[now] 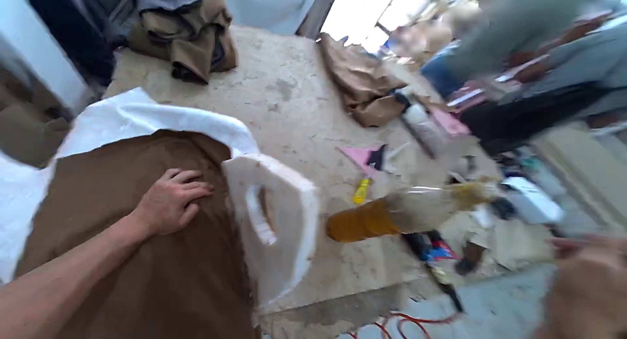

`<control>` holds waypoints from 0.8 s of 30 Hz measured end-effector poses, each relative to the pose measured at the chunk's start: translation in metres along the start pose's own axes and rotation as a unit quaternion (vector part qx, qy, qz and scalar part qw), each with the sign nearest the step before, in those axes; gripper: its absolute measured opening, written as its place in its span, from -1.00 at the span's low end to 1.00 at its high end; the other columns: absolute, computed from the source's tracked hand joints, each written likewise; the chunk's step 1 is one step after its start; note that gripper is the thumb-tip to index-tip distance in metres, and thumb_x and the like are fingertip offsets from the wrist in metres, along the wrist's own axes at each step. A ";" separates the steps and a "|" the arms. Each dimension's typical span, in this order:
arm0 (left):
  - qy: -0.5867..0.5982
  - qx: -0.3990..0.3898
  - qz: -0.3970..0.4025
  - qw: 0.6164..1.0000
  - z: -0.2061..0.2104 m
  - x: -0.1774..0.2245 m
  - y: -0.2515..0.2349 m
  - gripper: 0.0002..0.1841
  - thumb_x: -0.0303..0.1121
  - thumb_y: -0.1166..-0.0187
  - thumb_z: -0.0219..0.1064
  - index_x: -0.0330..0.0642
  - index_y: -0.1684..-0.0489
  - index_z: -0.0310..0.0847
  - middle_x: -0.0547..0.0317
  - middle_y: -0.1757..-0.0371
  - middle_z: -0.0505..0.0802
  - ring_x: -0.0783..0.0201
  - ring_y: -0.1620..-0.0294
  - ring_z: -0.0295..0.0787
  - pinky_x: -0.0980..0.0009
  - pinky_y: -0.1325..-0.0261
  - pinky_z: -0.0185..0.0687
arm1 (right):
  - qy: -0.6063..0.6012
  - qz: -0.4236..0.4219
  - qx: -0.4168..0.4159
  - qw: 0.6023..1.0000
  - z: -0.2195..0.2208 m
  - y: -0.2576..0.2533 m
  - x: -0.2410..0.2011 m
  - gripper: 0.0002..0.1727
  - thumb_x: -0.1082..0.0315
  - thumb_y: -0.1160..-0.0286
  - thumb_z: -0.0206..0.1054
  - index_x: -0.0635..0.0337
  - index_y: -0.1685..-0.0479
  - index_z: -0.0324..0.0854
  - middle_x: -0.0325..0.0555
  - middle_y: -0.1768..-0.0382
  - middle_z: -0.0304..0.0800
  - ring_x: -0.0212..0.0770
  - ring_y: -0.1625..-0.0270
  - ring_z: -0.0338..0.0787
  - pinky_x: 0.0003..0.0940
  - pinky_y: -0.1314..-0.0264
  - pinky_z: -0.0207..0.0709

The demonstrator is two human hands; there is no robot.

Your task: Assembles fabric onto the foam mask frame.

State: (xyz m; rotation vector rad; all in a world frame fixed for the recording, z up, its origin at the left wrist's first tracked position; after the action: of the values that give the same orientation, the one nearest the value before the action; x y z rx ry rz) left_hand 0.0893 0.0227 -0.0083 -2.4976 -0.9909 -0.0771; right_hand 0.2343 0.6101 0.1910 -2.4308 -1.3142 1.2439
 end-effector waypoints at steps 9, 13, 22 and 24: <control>0.002 0.031 -0.033 0.999 0.006 -0.003 -0.004 -0.60 -0.13 -0.45 0.10 0.19 0.01 0.92 0.40 -0.22 0.91 0.06 -0.48 0.69 -0.18 -0.51 0.46 | -0.069 0.139 -0.077 0.985 0.018 0.101 0.076 -0.42 0.55 -0.59 0.08 0.56 -0.59 0.06 0.27 -0.17 0.70 -0.12 0.28 0.88 -0.15 0.23 0.81; 0.000 -0.017 -0.045 0.999 0.003 0.001 -0.008 -0.66 -0.18 -0.46 0.28 0.19 -0.13 0.87 0.42 -0.36 0.85 0.14 -0.55 0.63 -0.11 -0.59 0.43 | -0.208 -0.208 -0.092 0.951 0.034 0.167 -0.136 -0.41 0.55 -0.54 0.11 0.45 -0.56 0.05 -0.16 -0.23 0.75 -0.43 -0.08 0.86 -0.36 -0.18 0.79; 0.002 0.214 -0.198 0.956 -0.063 0.050 0.071 -0.57 -0.26 -0.51 0.23 0.03 -0.35 0.75 0.15 -0.37 0.81 0.14 -0.31 0.79 0.06 -0.31 0.74 | 0.249 -0.339 -0.320 0.849 0.199 0.171 -0.308 -0.25 -0.15 -0.74 0.13 -0.06 -0.85 0.15 0.15 -0.09 0.85 0.29 -0.02 0.86 0.37 0.04 0.65; -0.059 0.222 -0.354 0.906 -0.089 0.048 0.158 -0.51 -0.11 -0.58 0.15 -0.05 -0.42 0.70 0.07 -0.42 0.79 0.02 -0.48 0.70 -0.09 -0.48 0.58 | 0.267 -0.304 -0.380 0.832 0.200 0.160 -0.299 -0.25 -0.08 -0.76 0.14 -0.14 -0.90 0.04 0.16 0.08 0.85 0.26 0.10 0.86 0.33 0.06 0.65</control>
State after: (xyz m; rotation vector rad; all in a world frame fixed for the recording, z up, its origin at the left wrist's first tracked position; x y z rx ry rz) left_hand 0.2394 -0.0861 0.0205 -1.6519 -1.7052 0.0731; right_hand 0.1108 0.2370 0.1703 -2.1129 -2.3654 -0.1737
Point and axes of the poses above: each hand's wrist, its own y-axis away from the middle knuckle, its own z-axis out of the palm, x = y × z, the point moved 6 cm from there along -y, towards the middle knuckle
